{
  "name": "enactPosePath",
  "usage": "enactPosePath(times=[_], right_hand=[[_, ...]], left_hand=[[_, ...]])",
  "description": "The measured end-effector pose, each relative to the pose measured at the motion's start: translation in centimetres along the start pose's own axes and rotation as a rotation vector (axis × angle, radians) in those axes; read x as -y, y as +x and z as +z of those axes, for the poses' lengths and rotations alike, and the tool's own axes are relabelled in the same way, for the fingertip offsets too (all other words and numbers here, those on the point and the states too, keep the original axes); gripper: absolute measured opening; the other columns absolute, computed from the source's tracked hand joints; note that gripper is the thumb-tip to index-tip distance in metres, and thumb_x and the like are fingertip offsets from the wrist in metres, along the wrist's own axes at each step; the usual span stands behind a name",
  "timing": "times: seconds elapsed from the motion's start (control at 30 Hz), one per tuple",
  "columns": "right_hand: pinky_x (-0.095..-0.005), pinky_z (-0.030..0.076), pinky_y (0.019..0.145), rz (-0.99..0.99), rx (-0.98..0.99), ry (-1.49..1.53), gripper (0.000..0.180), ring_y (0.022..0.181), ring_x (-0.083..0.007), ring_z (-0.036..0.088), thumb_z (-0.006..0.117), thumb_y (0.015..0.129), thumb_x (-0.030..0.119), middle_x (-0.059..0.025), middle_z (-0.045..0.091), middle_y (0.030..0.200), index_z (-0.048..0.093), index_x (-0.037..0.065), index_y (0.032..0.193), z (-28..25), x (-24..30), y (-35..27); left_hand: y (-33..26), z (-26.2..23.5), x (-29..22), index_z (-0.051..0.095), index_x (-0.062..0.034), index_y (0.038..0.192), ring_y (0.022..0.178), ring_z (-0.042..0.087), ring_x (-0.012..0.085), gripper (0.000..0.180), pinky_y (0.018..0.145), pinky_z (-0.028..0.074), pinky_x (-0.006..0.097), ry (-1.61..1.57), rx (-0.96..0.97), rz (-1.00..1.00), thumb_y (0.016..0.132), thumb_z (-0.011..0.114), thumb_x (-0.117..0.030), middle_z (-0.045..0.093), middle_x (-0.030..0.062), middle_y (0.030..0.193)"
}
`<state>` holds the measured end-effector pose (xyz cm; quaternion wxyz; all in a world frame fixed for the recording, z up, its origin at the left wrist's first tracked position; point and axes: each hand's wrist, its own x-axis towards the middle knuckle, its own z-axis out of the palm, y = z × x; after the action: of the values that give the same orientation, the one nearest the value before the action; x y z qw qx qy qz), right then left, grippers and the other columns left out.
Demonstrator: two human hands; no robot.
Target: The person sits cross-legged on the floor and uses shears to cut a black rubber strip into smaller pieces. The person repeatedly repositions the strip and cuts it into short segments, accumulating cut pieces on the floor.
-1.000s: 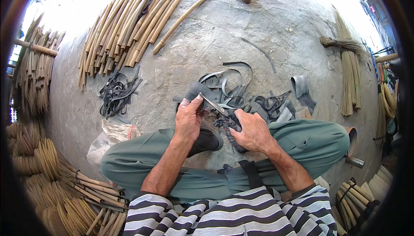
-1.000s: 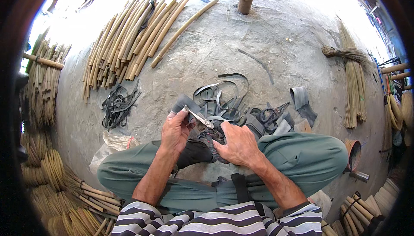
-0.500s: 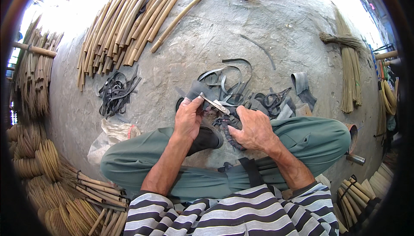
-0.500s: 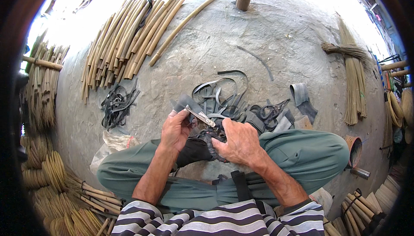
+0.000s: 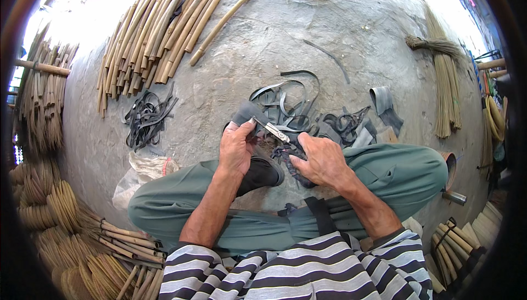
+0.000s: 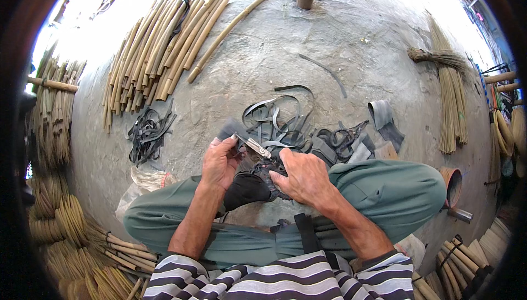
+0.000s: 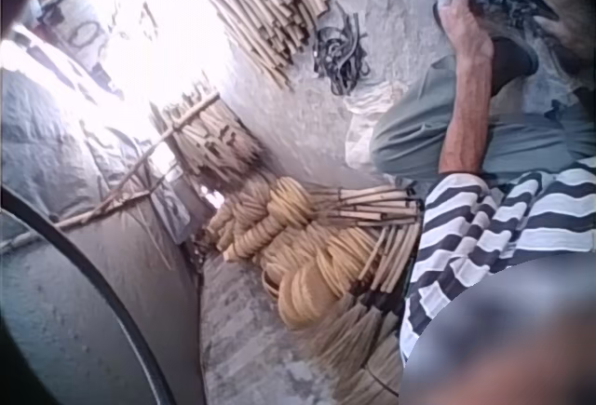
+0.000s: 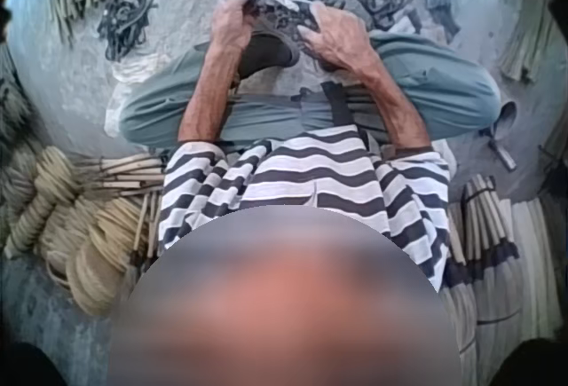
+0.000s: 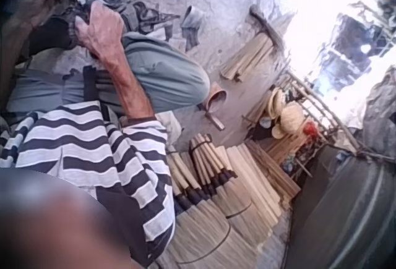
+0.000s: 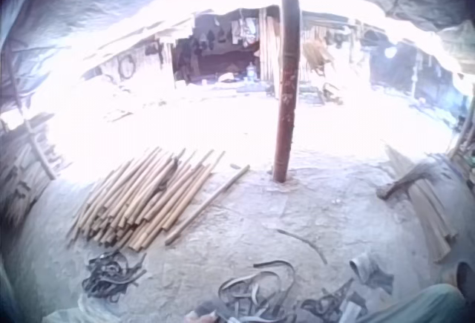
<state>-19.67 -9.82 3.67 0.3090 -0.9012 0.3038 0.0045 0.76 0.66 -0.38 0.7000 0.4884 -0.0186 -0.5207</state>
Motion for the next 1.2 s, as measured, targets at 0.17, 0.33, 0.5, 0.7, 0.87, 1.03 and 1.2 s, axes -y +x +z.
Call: enactPosePath(times=[0.17, 0.33, 0.5, 0.7, 0.87, 1.03, 1.2], right_hand=[[-0.0495, 0.046, 0.087, -0.041, -0.111, -0.059, 0.044, 0.095, -0.0389, 0.064, 0.079, 0.084, 0.036, -0.0177, 0.065, 0.096, 0.055, 0.004, 0.102, 0.1, 0.0, 0.0], [-0.0523, 0.05, 0.078, 0.033, 0.01, -0.022, 0.045, 0.085, -0.0423, 0.067, 0.079, 0.085, 0.038, -0.0205, 0.067, 0.085, 0.055, 0.002, 0.101, -0.5, 0.5, 0.0], [-0.0548, 0.052, 0.073, 0.112, 0.115, 0.035, 0.045, 0.079, -0.0451, 0.068, 0.077, 0.087, 0.037, -0.0221, 0.067, 0.078, 0.055, 0.002, 0.102, -0.7, 0.7, 0.0], [-0.0545, 0.052, 0.078, -0.054, -0.086, -0.012, 0.044, 0.088, -0.0438, 0.068, 0.078, 0.087, 0.034, -0.0219, 0.067, 0.088, 0.054, 0.001, 0.103, 0.2, -0.1, -0.1], [-0.0546, 0.053, 0.077, -0.007, -0.052, -0.049, 0.045, 0.086, -0.0443, 0.069, 0.079, 0.087, 0.035, -0.0223, 0.067, 0.085, 0.054, 0.0, 0.101, 0.2, 0.0, 0.0], [-0.0549, 0.054, 0.071, 0.087, 0.072, 0.014, 0.043, 0.078, -0.0463, 0.07, 0.076, 0.09, 0.036, -0.0229, 0.068, 0.074, 0.054, 0.0, 0.099, -0.3, 0.6, -0.1], [-0.0547, 0.052, 0.074, 0.039, 0.052, 0.019, 0.042, 0.082, -0.0454, 0.069, 0.077, 0.088, 0.033, -0.0225, 0.068, 0.081, 0.054, 0.0, 0.101, 0.1, 0.4, -0.2]], left_hand=[[-0.5, 1.0, 0.9, 0.071, -0.0057, 0.117, 0.091, 0.071, 0.0113, 0.019, 0.079, 0.057, 0.028, 0.13, 0.06, 0.028, 0.1, 0.065, -0.009, 0.075, 0.0022, 0.106], [-0.5, 0.7, 0.7, 0.07, -0.006, 0.12, 0.091, 0.07, 0.0096, 0.022, 0.08, 0.058, 0.028, 0.1, 0.015, -0.032, 0.098, 0.067, -0.011, 0.075, 0.0009, 0.105], [-0.5, 0.6, 0.3, 0.07, -0.0059, 0.119, 0.09, 0.07, 0.0094, 0.022, 0.078, 0.057, 0.026, 0.046, -0.017, -0.058, 0.097, 0.067, -0.009, 0.075, 0.0009, 0.105], [-0.5, 0.6, 1.1, 0.072, -0.0067, 0.114, 0.087, 0.067, 0.008, 0.018, 0.076, 0.054, 0.025, 0.12, 0.03, 0.004, 0.096, 0.067, -0.008, 0.075, 0.0001, 0.102], [-0.5, 0.5, 1.9, 0.074, -0.0078, 0.107, 0.085, 0.067, 0.0071, 0.014, 0.077, 0.055, 0.028, 0.202, 0.056, 0.004, 0.095, 0.067, -0.008, 0.075, -0.0019, 0.099], [-0.7, 0.6, 1.6, 0.071, -0.0071, 0.111, 0.087, 0.067, 0.0095, 0.016, 0.08, 0.055, 0.03, 0.099, -0.024, -0.077, 0.096, 0.066, -0.01, 0.072, -0.0021, 0.097], [-0.5, 1.0, 1.2, 0.069, -0.0087, 0.116, 0.092, 0.069, 0.0118, 0.018, 0.081, 0.058, 0.033, -0.144, -0.081, -0.06, 0.098, 0.064, -0.01, 0.073, 0.0001, 0.104]])
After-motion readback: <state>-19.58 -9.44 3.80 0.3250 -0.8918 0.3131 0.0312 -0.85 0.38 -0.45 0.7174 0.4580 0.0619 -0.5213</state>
